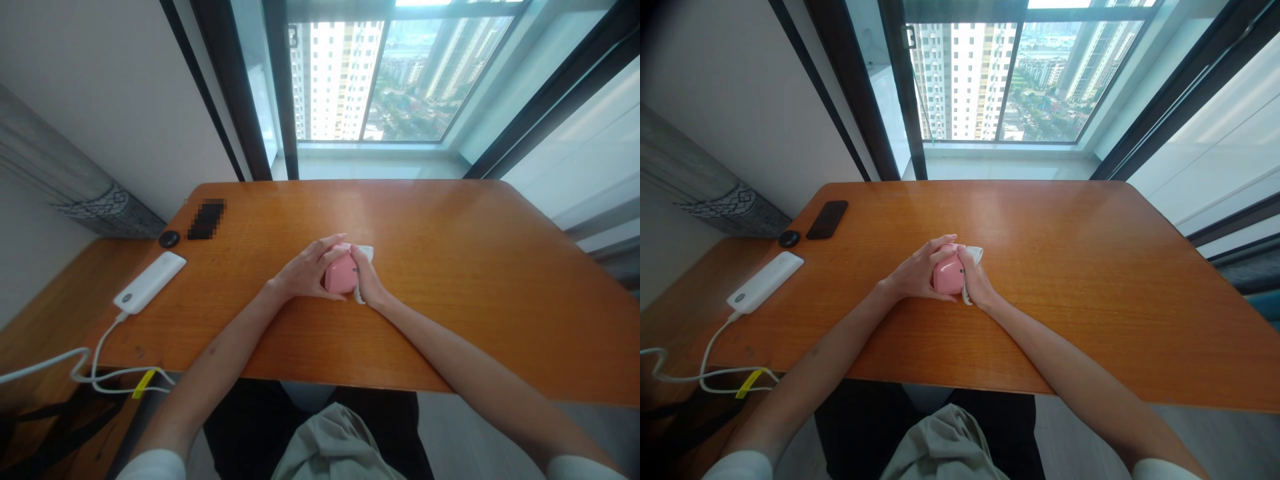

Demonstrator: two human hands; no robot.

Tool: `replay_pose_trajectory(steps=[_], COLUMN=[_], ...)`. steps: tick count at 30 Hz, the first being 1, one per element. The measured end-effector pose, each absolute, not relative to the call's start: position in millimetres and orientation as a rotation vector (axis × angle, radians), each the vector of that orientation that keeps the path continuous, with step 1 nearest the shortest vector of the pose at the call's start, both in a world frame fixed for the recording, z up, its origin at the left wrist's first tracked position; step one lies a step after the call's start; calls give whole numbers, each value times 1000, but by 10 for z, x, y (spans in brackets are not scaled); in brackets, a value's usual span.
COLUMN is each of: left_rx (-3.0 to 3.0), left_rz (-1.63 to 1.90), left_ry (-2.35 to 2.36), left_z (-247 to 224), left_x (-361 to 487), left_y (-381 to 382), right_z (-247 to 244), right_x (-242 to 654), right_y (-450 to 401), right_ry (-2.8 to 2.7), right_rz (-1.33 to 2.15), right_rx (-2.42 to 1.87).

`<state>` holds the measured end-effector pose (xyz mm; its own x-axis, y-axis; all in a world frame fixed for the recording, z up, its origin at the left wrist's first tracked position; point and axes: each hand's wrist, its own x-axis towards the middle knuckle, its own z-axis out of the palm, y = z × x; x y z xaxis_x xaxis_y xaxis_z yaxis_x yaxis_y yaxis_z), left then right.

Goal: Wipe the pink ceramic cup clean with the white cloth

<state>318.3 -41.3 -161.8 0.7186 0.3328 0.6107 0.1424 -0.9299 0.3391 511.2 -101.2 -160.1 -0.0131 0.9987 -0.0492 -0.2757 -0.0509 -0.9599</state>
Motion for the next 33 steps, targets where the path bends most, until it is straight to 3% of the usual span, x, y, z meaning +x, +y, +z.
replay_pose_trajectory(steps=[5,12,23,28,33], left_rx=[2497,2003,2601,2468,2064], left_rz=[1083,884,916,1028,874], left_ry=[435,651,461,523,656], left_z=[-1603,-1642,-1563,-1478,-1552], left_x=[3267,3303,3181,3234,3263], left_y=[-492,-554,-439,-522,-521], right_z=[-1648,-1638,-1557,-1634,-1589], right_x=[5117,5119,5117,5119,5109], right_y=[-1022,-1052,-1015,-1014,-1062], right_ry=[-957,-1125,-1041,-985,-1111], right_rz=[1348,1195,1290,1310,1208], right_rx=[-1077,-1107,-1052,-1076,-1129])
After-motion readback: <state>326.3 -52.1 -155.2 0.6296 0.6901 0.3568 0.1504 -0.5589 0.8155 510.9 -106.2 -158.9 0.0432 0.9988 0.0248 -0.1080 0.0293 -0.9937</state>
